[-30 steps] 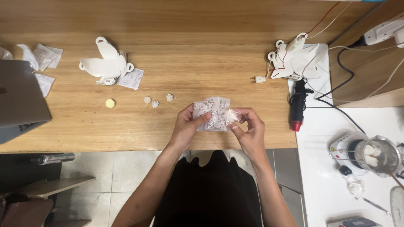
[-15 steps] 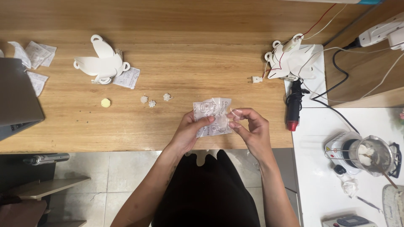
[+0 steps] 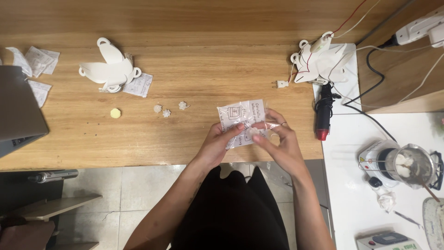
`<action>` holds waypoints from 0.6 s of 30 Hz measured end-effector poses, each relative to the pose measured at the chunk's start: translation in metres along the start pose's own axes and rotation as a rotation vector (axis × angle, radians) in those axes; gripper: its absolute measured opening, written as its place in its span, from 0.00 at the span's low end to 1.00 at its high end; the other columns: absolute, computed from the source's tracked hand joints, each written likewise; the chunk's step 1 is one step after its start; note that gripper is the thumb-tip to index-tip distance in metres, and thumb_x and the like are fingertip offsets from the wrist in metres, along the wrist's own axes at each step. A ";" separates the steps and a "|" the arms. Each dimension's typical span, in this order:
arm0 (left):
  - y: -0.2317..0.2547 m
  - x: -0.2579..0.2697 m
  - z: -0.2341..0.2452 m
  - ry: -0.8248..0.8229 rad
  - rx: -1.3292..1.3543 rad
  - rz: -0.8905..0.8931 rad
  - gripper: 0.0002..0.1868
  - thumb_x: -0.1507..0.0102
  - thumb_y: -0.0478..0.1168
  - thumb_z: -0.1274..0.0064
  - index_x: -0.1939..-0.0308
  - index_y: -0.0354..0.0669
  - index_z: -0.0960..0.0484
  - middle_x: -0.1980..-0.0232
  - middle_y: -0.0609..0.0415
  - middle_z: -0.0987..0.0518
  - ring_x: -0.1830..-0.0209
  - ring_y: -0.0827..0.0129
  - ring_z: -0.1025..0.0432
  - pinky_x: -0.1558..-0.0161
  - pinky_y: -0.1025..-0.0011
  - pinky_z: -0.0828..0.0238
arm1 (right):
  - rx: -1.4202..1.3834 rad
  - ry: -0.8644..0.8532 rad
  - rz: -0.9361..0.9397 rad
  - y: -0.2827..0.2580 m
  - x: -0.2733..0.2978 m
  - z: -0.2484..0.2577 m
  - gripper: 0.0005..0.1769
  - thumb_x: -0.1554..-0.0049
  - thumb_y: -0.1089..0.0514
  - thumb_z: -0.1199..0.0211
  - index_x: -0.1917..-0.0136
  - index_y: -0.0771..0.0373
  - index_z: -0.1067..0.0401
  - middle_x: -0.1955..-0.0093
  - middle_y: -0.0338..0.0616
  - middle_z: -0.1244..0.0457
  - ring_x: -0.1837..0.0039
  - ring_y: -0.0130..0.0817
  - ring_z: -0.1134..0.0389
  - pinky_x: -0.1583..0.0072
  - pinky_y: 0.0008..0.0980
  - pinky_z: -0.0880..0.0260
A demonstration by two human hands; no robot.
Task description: Packaging decorative wax melts/candles into small plastic bags and flower-shaped boxes.
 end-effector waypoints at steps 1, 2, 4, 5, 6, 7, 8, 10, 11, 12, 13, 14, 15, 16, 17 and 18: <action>-0.002 0.000 -0.001 -0.002 -0.001 0.005 0.16 0.31 0.39 0.44 0.43 0.32 0.18 0.47 0.49 0.16 0.47 0.70 0.22 0.44 0.67 0.25 | -0.002 0.004 -0.004 -0.001 -0.001 -0.002 0.21 0.48 0.63 0.31 0.40 0.62 0.22 0.23 0.50 0.45 0.19 0.45 0.49 0.24 0.45 0.51; -0.002 -0.001 -0.004 -0.011 0.028 -0.002 0.16 0.31 0.39 0.44 0.43 0.33 0.19 0.47 0.49 0.16 0.47 0.70 0.22 0.44 0.67 0.25 | 0.000 0.040 0.005 -0.003 -0.003 0.000 0.18 0.45 0.61 0.30 0.40 0.62 0.21 0.23 0.50 0.43 0.21 0.44 0.44 0.24 0.45 0.47; -0.001 -0.002 -0.007 -0.022 0.054 -0.006 0.16 0.31 0.39 0.44 0.43 0.33 0.19 0.47 0.50 0.17 0.47 0.71 0.22 0.44 0.67 0.24 | -0.001 0.080 0.012 -0.010 -0.006 0.000 0.16 0.43 0.60 0.30 0.41 0.62 0.20 0.24 0.49 0.40 0.23 0.43 0.40 0.24 0.45 0.43; -0.001 -0.002 -0.008 -0.019 0.101 0.008 0.16 0.31 0.39 0.44 0.43 0.35 0.20 0.47 0.51 0.17 0.47 0.71 0.23 0.43 0.67 0.24 | -0.130 0.007 -0.066 -0.008 -0.006 -0.008 0.18 0.43 0.59 0.31 0.39 0.60 0.20 0.27 0.49 0.40 0.25 0.42 0.38 0.26 0.42 0.40; -0.001 -0.003 -0.009 -0.016 0.150 0.020 0.15 0.32 0.40 0.44 0.43 0.36 0.20 0.47 0.53 0.18 0.47 0.72 0.23 0.43 0.67 0.24 | -0.257 -0.068 -0.145 -0.007 -0.006 -0.016 0.20 0.43 0.58 0.32 0.37 0.59 0.21 0.30 0.50 0.39 0.28 0.41 0.36 0.27 0.40 0.36; -0.002 -0.004 -0.010 -0.017 0.149 0.023 0.15 0.32 0.40 0.44 0.43 0.36 0.20 0.47 0.53 0.18 0.47 0.72 0.23 0.43 0.67 0.24 | -0.258 -0.065 -0.146 -0.004 -0.005 -0.017 0.20 0.43 0.58 0.32 0.37 0.59 0.21 0.30 0.50 0.39 0.28 0.41 0.36 0.27 0.40 0.36; -0.003 -0.005 -0.009 0.000 0.184 0.045 0.16 0.32 0.40 0.45 0.43 0.36 0.20 0.47 0.52 0.17 0.47 0.71 0.22 0.43 0.67 0.24 | -0.241 0.060 -0.059 -0.006 -0.006 -0.006 0.18 0.44 0.58 0.31 0.39 0.60 0.22 0.28 0.48 0.40 0.28 0.40 0.37 0.29 0.40 0.34; -0.005 -0.007 -0.007 0.019 0.217 0.066 0.17 0.32 0.41 0.46 0.43 0.36 0.20 0.47 0.52 0.17 0.47 0.70 0.22 0.43 0.67 0.24 | -0.225 0.186 0.028 -0.007 -0.006 0.007 0.17 0.45 0.59 0.29 0.42 0.60 0.22 0.27 0.46 0.41 0.28 0.40 0.37 0.31 0.40 0.32; -0.004 -0.008 -0.008 -0.004 0.210 0.056 0.17 0.31 0.41 0.45 0.41 0.35 0.21 0.46 0.51 0.18 0.46 0.70 0.23 0.42 0.67 0.25 | -0.118 0.174 0.039 -0.007 -0.006 0.008 0.13 0.44 0.60 0.30 0.45 0.61 0.20 0.28 0.46 0.40 0.28 0.40 0.37 0.31 0.40 0.32; -0.003 -0.008 -0.009 -0.026 0.203 0.047 0.17 0.29 0.40 0.45 0.40 0.33 0.22 0.45 0.50 0.18 0.45 0.69 0.24 0.41 0.66 0.26 | -0.012 0.162 0.047 -0.007 -0.005 0.009 0.09 0.42 0.62 0.31 0.47 0.62 0.18 0.28 0.46 0.38 0.27 0.40 0.36 0.31 0.40 0.31; 0.001 -0.007 -0.012 -0.024 0.202 0.049 0.17 0.29 0.40 0.45 0.40 0.33 0.22 0.45 0.50 0.18 0.45 0.69 0.24 0.41 0.66 0.26 | -0.014 0.162 0.045 -0.013 -0.007 0.011 0.09 0.42 0.62 0.31 0.47 0.62 0.18 0.28 0.46 0.38 0.27 0.40 0.36 0.31 0.40 0.31; 0.005 -0.007 -0.015 -0.019 0.193 0.050 0.17 0.31 0.40 0.46 0.40 0.35 0.22 0.44 0.51 0.19 0.44 0.69 0.23 0.41 0.66 0.25 | 0.074 0.091 0.099 -0.025 -0.008 0.007 0.10 0.41 0.65 0.32 0.45 0.62 0.18 0.26 0.49 0.40 0.25 0.42 0.39 0.31 0.40 0.34; 0.009 -0.006 -0.018 -0.014 0.183 0.051 0.18 0.32 0.40 0.46 0.40 0.37 0.23 0.44 0.53 0.19 0.43 0.69 0.23 0.41 0.66 0.24 | 0.161 0.019 0.151 -0.036 -0.009 0.002 0.13 0.41 0.68 0.33 0.43 0.63 0.18 0.24 0.52 0.42 0.24 0.44 0.41 0.30 0.41 0.36; 0.007 -0.008 -0.015 -0.013 0.182 0.050 0.18 0.32 0.40 0.46 0.40 0.37 0.23 0.44 0.53 0.19 0.43 0.69 0.23 0.41 0.66 0.24 | 0.160 0.019 0.153 -0.032 -0.010 0.004 0.13 0.41 0.68 0.33 0.43 0.63 0.18 0.24 0.52 0.42 0.24 0.44 0.41 0.30 0.41 0.36; 0.005 -0.010 -0.014 -0.018 0.197 0.054 0.18 0.32 0.39 0.46 0.39 0.36 0.23 0.43 0.51 0.19 0.43 0.67 0.23 0.41 0.64 0.24 | 0.018 0.060 0.087 -0.023 -0.011 0.011 0.14 0.44 0.69 0.32 0.44 0.62 0.20 0.28 0.49 0.39 0.30 0.40 0.36 0.35 0.37 0.30; 0.003 -0.012 -0.011 -0.021 0.211 0.057 0.19 0.32 0.38 0.45 0.39 0.35 0.24 0.43 0.49 0.20 0.43 0.64 0.24 0.40 0.62 0.24 | -0.125 0.098 0.022 -0.013 -0.011 0.016 0.15 0.46 0.69 0.32 0.45 0.61 0.21 0.32 0.46 0.36 0.37 0.36 0.31 0.39 0.33 0.24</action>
Point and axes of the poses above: each hand's wrist, its own x-axis away from the middle knuckle, its own z-axis out of the back of the hand, y = z × x, the point moved 9 cm from there along -x, towards the middle knuckle
